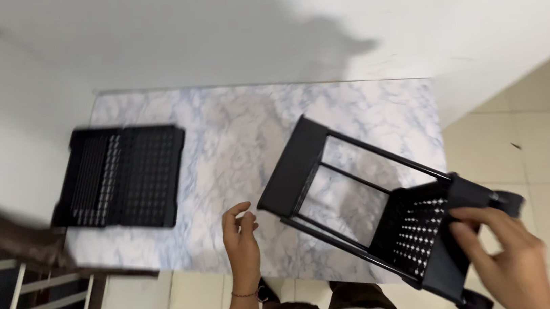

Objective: The person assembles a black plastic rolling cart by attaching perforated trays and vertical rods to a frame with wheels. They place trays onto the frame, insert rods into the tray slots, and adjust components on a marble-topped table.

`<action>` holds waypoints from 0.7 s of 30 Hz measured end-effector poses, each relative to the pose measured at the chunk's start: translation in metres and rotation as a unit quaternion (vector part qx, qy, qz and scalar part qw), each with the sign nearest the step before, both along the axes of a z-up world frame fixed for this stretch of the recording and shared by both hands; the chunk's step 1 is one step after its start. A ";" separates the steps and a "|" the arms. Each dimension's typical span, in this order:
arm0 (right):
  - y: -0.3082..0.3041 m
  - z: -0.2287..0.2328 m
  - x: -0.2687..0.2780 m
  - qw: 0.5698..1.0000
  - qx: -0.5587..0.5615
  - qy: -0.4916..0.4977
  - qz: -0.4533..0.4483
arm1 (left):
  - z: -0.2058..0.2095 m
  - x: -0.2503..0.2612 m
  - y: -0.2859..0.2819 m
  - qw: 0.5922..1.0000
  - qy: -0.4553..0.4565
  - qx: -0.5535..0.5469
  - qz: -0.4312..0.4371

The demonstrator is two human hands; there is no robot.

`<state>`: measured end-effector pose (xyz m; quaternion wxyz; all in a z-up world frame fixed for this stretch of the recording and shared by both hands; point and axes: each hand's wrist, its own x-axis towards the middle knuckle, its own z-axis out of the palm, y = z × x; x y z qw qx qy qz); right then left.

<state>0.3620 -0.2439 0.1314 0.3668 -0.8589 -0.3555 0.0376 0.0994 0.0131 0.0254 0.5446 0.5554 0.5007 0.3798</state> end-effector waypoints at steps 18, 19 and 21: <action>-0.055 -0.064 0.023 0.980 0.177 -0.002 0.087 | 0.021 -0.124 -0.168 0.986 -0.080 0.027 0.142; -0.060 -0.067 0.019 0.976 0.193 0.012 0.103 | 0.018 -0.133 -0.185 0.986 -0.076 0.026 0.149; -0.081 -0.067 0.012 0.969 0.202 0.027 0.139 | 0.007 -0.156 -0.232 0.983 -0.084 0.024 0.164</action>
